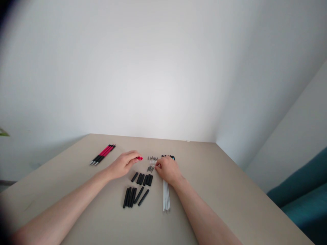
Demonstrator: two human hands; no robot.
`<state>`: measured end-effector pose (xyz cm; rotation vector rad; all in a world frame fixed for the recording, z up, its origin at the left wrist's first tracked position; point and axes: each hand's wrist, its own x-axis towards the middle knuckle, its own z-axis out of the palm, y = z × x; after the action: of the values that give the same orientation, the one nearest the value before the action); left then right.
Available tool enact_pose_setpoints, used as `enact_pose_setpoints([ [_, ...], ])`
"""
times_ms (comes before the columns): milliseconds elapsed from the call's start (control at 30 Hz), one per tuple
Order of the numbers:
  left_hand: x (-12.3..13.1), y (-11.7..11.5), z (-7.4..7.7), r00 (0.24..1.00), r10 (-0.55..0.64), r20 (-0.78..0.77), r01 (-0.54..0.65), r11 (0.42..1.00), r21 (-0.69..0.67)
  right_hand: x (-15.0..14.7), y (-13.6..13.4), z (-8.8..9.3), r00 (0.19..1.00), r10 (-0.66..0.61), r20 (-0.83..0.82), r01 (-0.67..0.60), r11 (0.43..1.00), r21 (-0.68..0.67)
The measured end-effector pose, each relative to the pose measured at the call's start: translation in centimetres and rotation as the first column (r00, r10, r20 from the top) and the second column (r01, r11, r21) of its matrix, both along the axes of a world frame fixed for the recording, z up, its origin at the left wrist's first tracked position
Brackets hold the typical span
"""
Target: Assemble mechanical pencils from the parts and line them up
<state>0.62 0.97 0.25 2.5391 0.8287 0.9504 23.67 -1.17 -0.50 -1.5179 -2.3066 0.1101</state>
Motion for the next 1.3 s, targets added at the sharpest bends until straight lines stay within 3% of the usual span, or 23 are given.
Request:
enact_pose_setpoints([
  [133, -0.2, 0.3, -0.3, 0.997, 0.031, -0.070, -0.026, 0.997, 0.077, -0.1, -0.3, 0.5, 0.993, 0.042, -0.110, -0.034, 0.996, 0.080],
  [233, -0.3, 0.4, -0.4, 0.992, 0.050, -0.112, -0.040, 0.995, 0.087, -0.4, -0.7, 0.8, 0.972, 0.144, -0.184, -0.111, 0.978, 0.177],
  [367, -0.1, 0.2, -0.3, 0.989, 0.040, -0.143, -0.030, 0.997, 0.073, -0.8, -1.0, 0.8, 0.960, 0.194, -0.201, -0.152, 0.966, 0.208],
  [967, 0.9, -1.1, 0.6, 0.998, -0.037, -0.058, 0.034, 0.998, -0.059, -1.3, -1.4, 1.1, 0.877, 0.368, -0.311, -0.243, 0.895, 0.374],
  [1133, 0.6, -0.9, 0.3, 0.999, -0.019, 0.040, 0.023, 0.992, -0.121, -0.7, -1.4, 1.3, 0.902, 0.243, -0.357, -0.123, 0.937, 0.326],
  [1300, 0.3, -0.6, -0.1, 0.997, -0.012, 0.082, 0.019, 0.996, -0.084, 0.1, -0.9, 1.3, 0.965, 0.041, -0.258, -0.002, 0.989, 0.150],
])
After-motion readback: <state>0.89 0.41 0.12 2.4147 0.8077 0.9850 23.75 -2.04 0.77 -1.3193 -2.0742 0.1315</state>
